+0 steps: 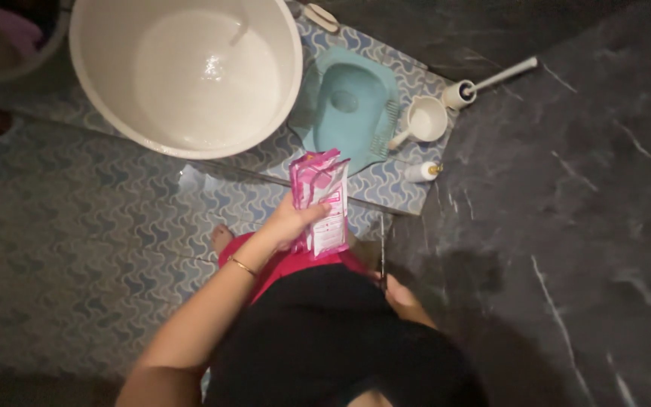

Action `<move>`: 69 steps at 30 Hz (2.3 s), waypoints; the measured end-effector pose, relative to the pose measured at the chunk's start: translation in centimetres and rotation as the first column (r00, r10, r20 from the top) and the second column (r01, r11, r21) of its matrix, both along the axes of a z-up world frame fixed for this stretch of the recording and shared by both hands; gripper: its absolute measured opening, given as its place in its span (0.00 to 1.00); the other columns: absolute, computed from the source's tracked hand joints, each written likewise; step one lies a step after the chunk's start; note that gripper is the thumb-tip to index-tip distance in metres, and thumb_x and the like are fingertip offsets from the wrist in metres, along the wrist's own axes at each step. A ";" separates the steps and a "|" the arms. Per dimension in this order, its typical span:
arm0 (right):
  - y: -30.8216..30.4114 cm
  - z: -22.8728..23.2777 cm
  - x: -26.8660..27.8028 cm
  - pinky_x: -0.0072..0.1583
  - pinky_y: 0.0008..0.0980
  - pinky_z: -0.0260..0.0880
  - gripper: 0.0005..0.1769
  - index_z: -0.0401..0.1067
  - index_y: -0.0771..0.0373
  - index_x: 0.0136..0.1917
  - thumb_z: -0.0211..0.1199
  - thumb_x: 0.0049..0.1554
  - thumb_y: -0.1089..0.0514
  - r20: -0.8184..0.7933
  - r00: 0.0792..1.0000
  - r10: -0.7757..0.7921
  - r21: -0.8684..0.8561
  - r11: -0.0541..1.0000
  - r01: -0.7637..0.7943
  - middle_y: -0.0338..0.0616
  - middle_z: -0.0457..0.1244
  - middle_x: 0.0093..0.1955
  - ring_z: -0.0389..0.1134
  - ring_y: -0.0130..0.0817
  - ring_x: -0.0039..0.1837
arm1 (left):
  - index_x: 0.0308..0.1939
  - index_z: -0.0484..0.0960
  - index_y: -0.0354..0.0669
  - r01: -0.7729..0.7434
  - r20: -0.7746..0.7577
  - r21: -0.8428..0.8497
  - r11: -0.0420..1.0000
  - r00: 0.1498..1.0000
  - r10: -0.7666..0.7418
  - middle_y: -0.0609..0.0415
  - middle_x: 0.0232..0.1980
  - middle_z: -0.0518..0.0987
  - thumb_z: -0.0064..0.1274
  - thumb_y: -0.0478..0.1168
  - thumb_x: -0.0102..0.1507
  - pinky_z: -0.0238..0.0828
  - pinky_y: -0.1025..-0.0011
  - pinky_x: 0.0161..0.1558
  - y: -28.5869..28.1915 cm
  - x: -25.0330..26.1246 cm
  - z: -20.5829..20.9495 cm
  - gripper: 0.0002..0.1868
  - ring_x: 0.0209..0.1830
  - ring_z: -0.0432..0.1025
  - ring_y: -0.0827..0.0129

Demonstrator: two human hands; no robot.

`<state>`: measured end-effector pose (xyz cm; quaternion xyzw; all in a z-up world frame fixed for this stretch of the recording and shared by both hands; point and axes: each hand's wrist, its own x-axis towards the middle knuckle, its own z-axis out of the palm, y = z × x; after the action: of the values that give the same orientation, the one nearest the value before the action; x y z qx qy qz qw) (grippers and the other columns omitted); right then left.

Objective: The person cuts open several packets of detergent with a pair of scissors in a bathroom.

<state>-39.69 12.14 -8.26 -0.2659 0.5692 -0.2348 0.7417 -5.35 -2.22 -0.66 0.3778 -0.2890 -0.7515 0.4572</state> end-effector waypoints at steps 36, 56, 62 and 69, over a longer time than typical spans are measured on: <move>-8.8 -3.7 1.8 0.60 0.33 0.68 0.25 0.71 0.64 0.65 0.64 0.54 0.58 -0.114 0.902 0.417 -0.189 0.882 -0.432 0.38 0.70 0.56 0.69 0.29 0.58 | 0.63 0.74 0.32 -0.006 -0.515 0.380 0.925 0.829 0.216 0.38 0.58 0.79 0.55 0.46 0.65 0.71 0.48 0.64 -12.1 13.1 -4.7 0.27 0.59 0.76 0.48; -27.7 10.6 26.7 0.55 0.25 0.67 0.19 0.67 0.61 0.52 0.73 0.53 0.65 0.011 0.938 -0.347 -0.709 0.658 0.252 0.31 0.63 0.50 0.65 0.23 0.52 | 0.73 0.66 0.36 0.408 -0.636 -0.003 0.913 0.704 -0.317 0.43 0.66 0.77 0.45 0.58 0.71 0.68 0.54 0.67 -16.5 14.1 6.3 0.35 0.64 0.72 0.55; -26.5 11.0 27.6 0.53 0.26 0.68 0.18 0.73 0.63 0.57 0.69 0.52 0.66 0.059 0.888 -0.456 -0.443 0.785 0.433 0.35 0.68 0.48 0.67 0.24 0.49 | 0.76 0.52 0.38 0.209 0.081 -0.157 0.965 0.977 -0.199 0.48 0.70 0.69 0.55 0.47 0.66 0.64 0.63 0.68 -15.8 12.8 5.8 0.41 0.68 0.66 0.65; -21.3 7.2 22.1 0.51 0.28 0.72 0.10 0.76 0.64 0.52 0.65 0.55 0.64 0.048 0.725 -0.688 -0.325 0.675 0.662 0.37 0.71 0.46 0.70 0.25 0.46 | 0.63 0.73 0.32 0.210 -0.351 0.404 0.890 0.934 -0.062 0.42 0.54 0.80 0.52 0.49 0.72 0.75 0.55 0.55 -16.9 11.5 -4.4 0.25 0.51 0.77 0.54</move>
<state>-17.61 -9.17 -1.09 -0.1624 0.6095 -0.5703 0.5262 6.12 -19.09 -5.06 0.3183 -0.0598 -0.8797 0.3483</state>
